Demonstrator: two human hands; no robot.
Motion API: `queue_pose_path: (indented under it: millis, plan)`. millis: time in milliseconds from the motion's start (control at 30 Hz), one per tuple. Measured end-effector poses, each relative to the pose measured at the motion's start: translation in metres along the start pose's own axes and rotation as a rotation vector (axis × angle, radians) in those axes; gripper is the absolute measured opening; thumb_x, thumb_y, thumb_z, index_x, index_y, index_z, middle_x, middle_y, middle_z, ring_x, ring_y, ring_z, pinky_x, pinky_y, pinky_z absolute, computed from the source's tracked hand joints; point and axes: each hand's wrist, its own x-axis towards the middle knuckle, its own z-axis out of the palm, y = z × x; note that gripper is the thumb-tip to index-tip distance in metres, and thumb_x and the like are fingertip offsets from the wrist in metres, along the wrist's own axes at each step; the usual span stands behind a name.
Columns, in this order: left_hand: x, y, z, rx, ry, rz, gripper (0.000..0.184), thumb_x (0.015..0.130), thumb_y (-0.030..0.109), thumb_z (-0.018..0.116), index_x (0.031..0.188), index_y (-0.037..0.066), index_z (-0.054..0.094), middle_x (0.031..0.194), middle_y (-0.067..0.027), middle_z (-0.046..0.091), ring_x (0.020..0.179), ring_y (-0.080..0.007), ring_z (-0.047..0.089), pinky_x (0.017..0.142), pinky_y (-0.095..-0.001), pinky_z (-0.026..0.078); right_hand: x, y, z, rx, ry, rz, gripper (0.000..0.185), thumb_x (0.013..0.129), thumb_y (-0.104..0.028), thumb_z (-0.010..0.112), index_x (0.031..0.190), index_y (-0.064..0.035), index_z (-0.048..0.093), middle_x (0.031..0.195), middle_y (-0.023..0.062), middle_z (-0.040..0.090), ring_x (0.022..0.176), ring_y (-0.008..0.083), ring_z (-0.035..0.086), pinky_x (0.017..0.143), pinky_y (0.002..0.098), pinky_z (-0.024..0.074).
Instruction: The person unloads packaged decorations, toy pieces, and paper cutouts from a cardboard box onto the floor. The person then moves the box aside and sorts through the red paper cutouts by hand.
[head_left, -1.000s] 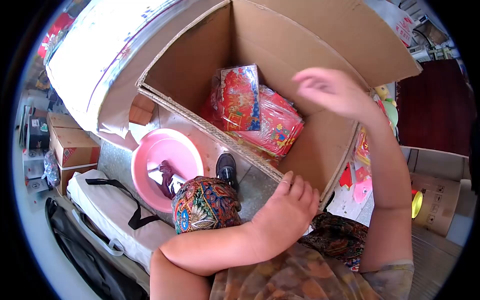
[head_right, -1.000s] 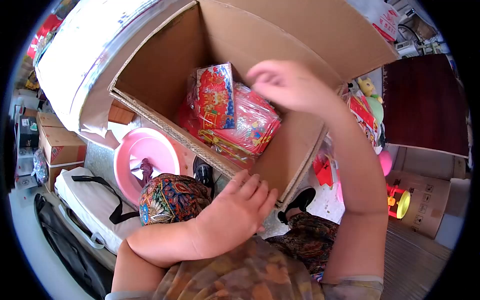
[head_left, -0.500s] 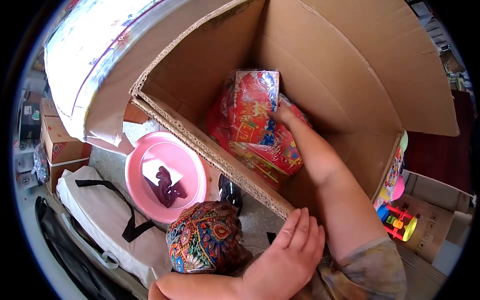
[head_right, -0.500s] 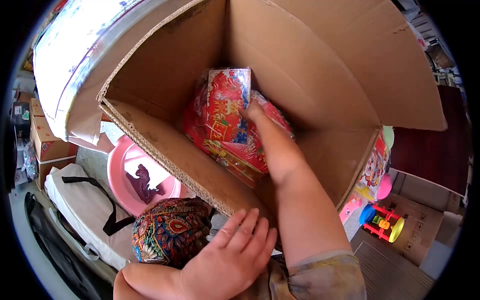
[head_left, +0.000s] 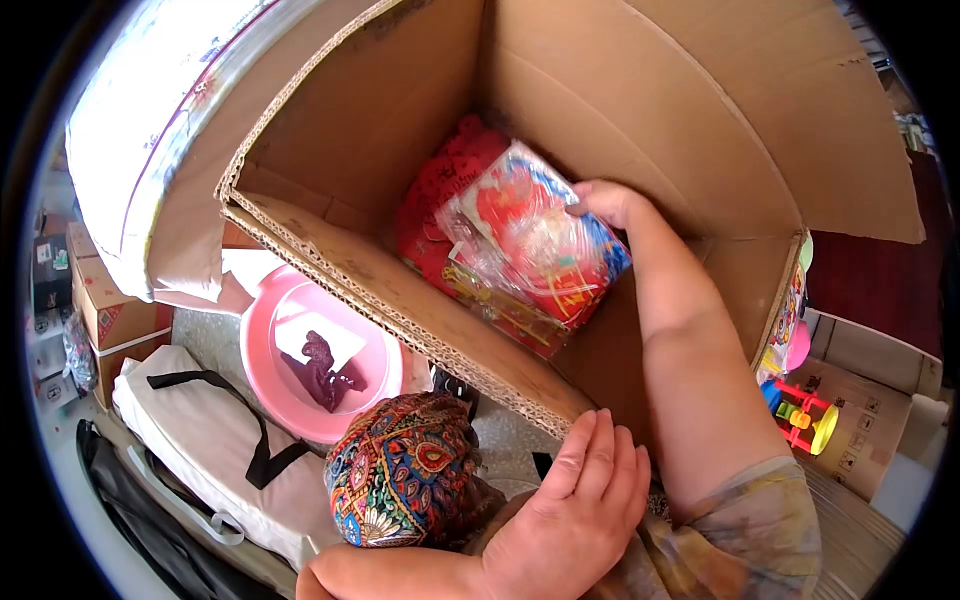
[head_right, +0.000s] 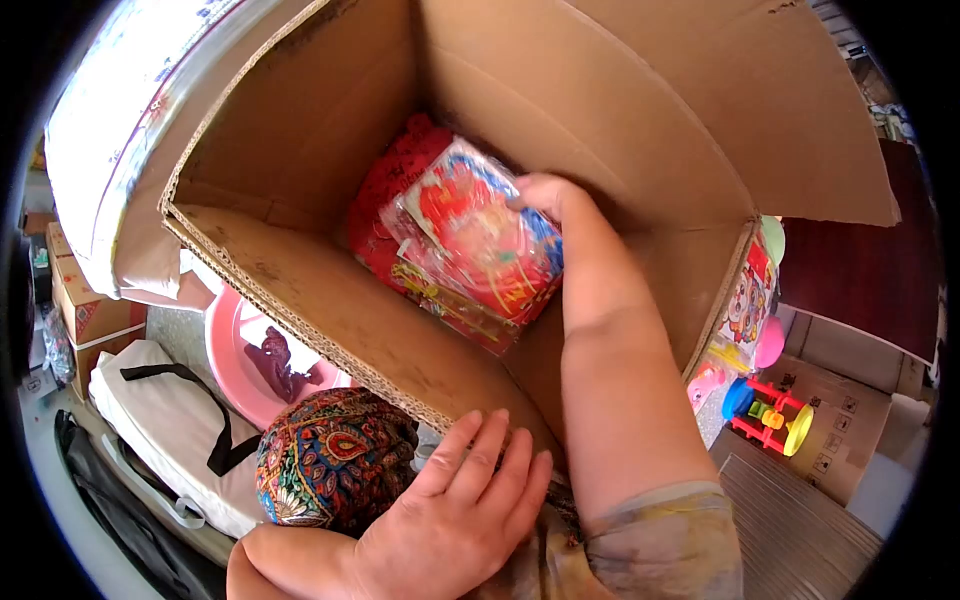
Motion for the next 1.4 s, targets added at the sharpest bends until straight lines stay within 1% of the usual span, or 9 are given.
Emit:
queue_pose_path:
  millis: [100, 133, 267, 400, 633, 900, 1100, 1333, 1400]
  plan:
    - [0.002, 0.0, -0.002, 0.009, -0.019, 0.006, 0.042, 0.078, 0.018, 0.042, 0.115, -0.001, 0.049, 0.115, -0.0174, 0.048, 0.115, -0.0347, 0.039, 0.103, -0.0493, 0.02, -0.017, 0.01, 0.025, -0.567, 0.485, 0.211, 0.056, 0.068, -0.024, 0.072, 0.117, -0.0076, 0.05, 0.12, 0.018, 0.046, 0.11, 0.0258, 0.048, 0.094, 0.0351, 0.0373]
    - [0.003, 0.0, -0.003, 0.006, -0.038, 0.006, 0.042, 0.078, 0.018, 0.042, 0.116, -0.001, 0.048, 0.115, -0.0173, 0.048, 0.115, -0.0348, 0.039, 0.103, -0.0495, 0.02, -0.018, 0.015, 0.027, -0.544, 0.517, 0.287, 0.087, 0.054, -0.035, 0.08, 0.125, -0.0071, 0.039, 0.131, 0.0213, 0.033, 0.118, 0.0299, 0.039, 0.099, 0.0344, 0.0334]
    - [0.005, 0.0, -0.005, 0.028, -0.057, 0.024, 0.043, 0.078, 0.018, 0.042, 0.116, -0.001, 0.049, 0.116, -0.0174, 0.048, 0.115, -0.0349, 0.039, 0.103, -0.0495, 0.021, 0.015, 0.064, 0.022, -0.348, 0.459, 0.177, 0.12, 0.044, -0.047, 0.081, 0.136, -0.0101, 0.014, 0.137, 0.0179, 0.025, 0.125, 0.0329, 0.028, 0.103, 0.0382, 0.0266]
    - [0.006, -0.003, -0.004, -0.019, -0.071, 0.044, 0.043, 0.077, 0.018, 0.042, 0.115, -0.002, 0.049, 0.117, -0.0173, 0.048, 0.116, -0.0345, 0.039, 0.103, -0.0485, 0.021, 0.002, 0.051, 0.038, -0.17, 0.519, 0.351, 0.129, 0.042, -0.059, 0.076, 0.138, -0.016, 0.002, 0.14, 0.0156, 0.019, 0.129, 0.0327, 0.018, 0.106, 0.0418, 0.0169]
    - [0.005, -0.009, -0.003, -0.032, -0.043, 0.068, 0.044, 0.076, 0.018, 0.042, 0.115, -0.002, 0.049, 0.118, -0.0163, 0.048, 0.116, -0.0318, 0.039, 0.103, -0.0454, 0.021, 0.009, 0.079, 0.014, -0.263, 0.48, 0.336, 0.126, 0.042, -0.064, 0.073, 0.138, -0.0158, 0.007, 0.14, 0.0139, 0.02, 0.129, 0.0305, 0.021, 0.106, 0.0428, 0.0153]
    - [0.004, -0.003, 0.006, -0.028, 0.007, 0.053, 0.044, 0.077, 0.018, 0.042, 0.116, -0.002, 0.049, 0.117, -0.0167, 0.048, 0.116, -0.0322, 0.04, 0.103, -0.0461, 0.021, -0.038, 0.018, -0.007, -0.007, 0.006, 0.218, 0.088, 0.052, -0.05, 0.078, 0.122, -0.0072, 0.046, 0.123, 0.0117, 0.049, 0.109, 0.0222, 0.049, 0.094, 0.0338, 0.0362]
    - [0.009, -0.004, -0.006, -0.005, -0.071, 0.077, 0.044, 0.077, 0.018, 0.042, 0.116, -0.001, 0.048, 0.117, -0.0175, 0.048, 0.115, -0.0339, 0.04, 0.103, -0.0478, 0.02, -0.037, 0.007, 0.003, -0.161, 0.122, 0.188, 0.072, 0.061, -0.042, 0.076, 0.119, -0.0082, 0.05, 0.113, 0.0085, 0.056, 0.101, 0.0198, 0.053, 0.089, 0.0326, 0.0395]
    - [0.011, 0.001, -0.002, -0.003, -0.08, 0.072, 0.043, 0.079, 0.018, 0.041, 0.116, -0.001, 0.048, 0.116, -0.0177, 0.048, 0.114, -0.0342, 0.04, 0.102, -0.0492, 0.021, -0.034, -0.022, 0.009, 0.02, -0.278, 0.263, 0.05, 0.066, -0.023, 0.076, 0.108, -0.0052, 0.056, 0.102, 0.012, 0.061, 0.091, 0.0207, 0.059, 0.085, 0.0359, 0.045]
    - [0.011, 0.001, -0.002, 0.011, -0.079, 0.072, 0.043, 0.079, 0.018, 0.042, 0.116, 0.0, 0.048, 0.116, -0.0178, 0.048, 0.114, -0.0342, 0.04, 0.102, -0.0494, 0.021, -0.036, -0.042, 0.02, -0.215, -0.228, 0.301, 0.059, 0.063, -0.029, 0.077, 0.111, -0.0048, 0.054, 0.103, 0.0118, 0.061, 0.093, 0.0215, 0.059, 0.086, 0.0357, 0.0445]
